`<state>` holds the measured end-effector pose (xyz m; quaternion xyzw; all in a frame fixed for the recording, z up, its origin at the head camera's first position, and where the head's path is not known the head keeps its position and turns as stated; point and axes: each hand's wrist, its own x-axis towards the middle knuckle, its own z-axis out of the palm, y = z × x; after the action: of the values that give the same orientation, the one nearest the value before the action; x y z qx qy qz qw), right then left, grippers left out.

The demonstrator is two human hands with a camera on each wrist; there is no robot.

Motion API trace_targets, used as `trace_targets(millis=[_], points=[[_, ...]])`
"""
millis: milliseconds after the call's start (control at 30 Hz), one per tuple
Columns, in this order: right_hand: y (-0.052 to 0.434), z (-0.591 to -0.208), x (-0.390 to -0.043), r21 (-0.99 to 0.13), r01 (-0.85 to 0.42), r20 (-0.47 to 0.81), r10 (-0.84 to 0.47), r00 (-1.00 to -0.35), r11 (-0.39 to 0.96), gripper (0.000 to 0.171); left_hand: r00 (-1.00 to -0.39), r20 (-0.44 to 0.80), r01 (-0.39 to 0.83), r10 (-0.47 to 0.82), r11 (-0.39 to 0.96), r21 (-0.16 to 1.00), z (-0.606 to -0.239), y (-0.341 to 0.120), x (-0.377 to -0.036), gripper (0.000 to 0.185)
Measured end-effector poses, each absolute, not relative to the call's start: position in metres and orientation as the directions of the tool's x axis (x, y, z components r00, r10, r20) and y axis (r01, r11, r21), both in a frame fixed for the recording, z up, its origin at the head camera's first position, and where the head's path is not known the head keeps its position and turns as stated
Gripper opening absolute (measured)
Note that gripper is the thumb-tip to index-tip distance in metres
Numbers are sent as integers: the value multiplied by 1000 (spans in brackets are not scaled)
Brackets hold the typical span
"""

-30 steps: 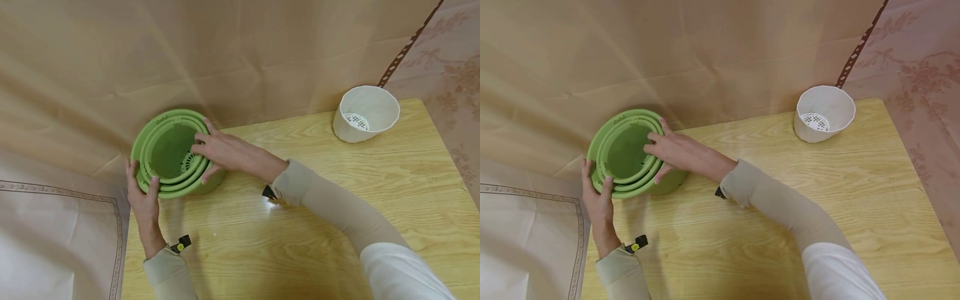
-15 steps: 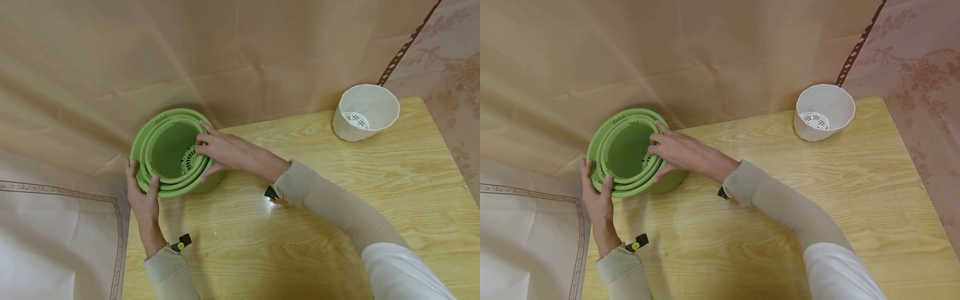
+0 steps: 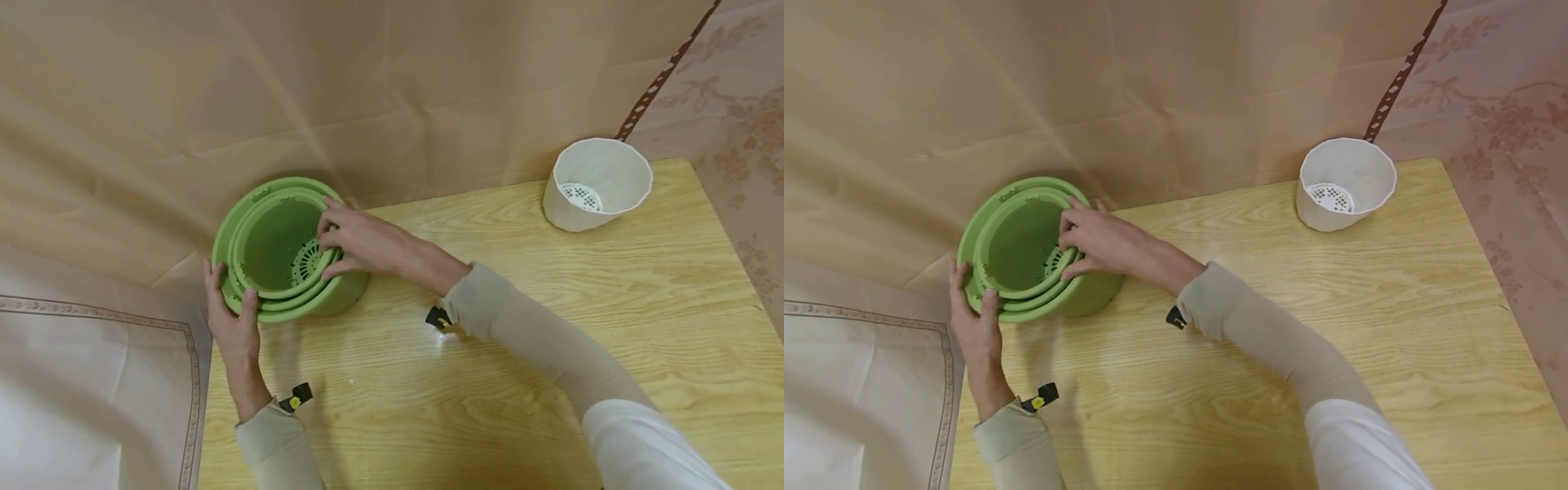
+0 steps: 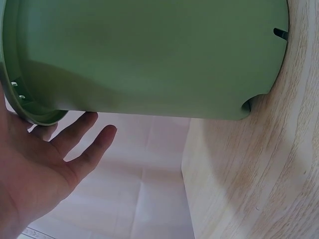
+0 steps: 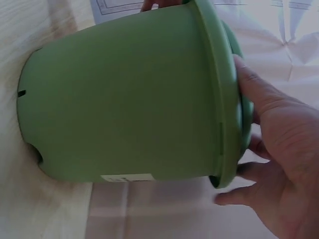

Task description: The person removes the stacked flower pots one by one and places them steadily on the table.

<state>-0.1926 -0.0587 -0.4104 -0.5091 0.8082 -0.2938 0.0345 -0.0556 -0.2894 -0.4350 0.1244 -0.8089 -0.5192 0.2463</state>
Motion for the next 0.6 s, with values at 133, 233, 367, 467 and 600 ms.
trace_targets(millis=[133,233,367,467,600], points=[[-60,-412,-192,-546,-782,264,-823,-503,302,39,-851,262,52,-456,423,905,-432,-287,-54,70],[-61,-413,-193,-570,-768,274,-814,-512,291,39,-855,257,57,-451,409,911,-434,-289,-55,73],[-61,-414,-194,-630,-728,285,-792,-539,269,36,-857,245,60,-453,384,921,-445,-297,-56,73],[-60,-413,-195,-661,-706,296,-777,-556,254,34,-858,228,52,-460,364,930,-459,-305,-57,71],[-60,-411,-195,-685,-690,306,-765,-566,236,34,-859,233,64,-455,357,932,-472,-314,-58,69]])
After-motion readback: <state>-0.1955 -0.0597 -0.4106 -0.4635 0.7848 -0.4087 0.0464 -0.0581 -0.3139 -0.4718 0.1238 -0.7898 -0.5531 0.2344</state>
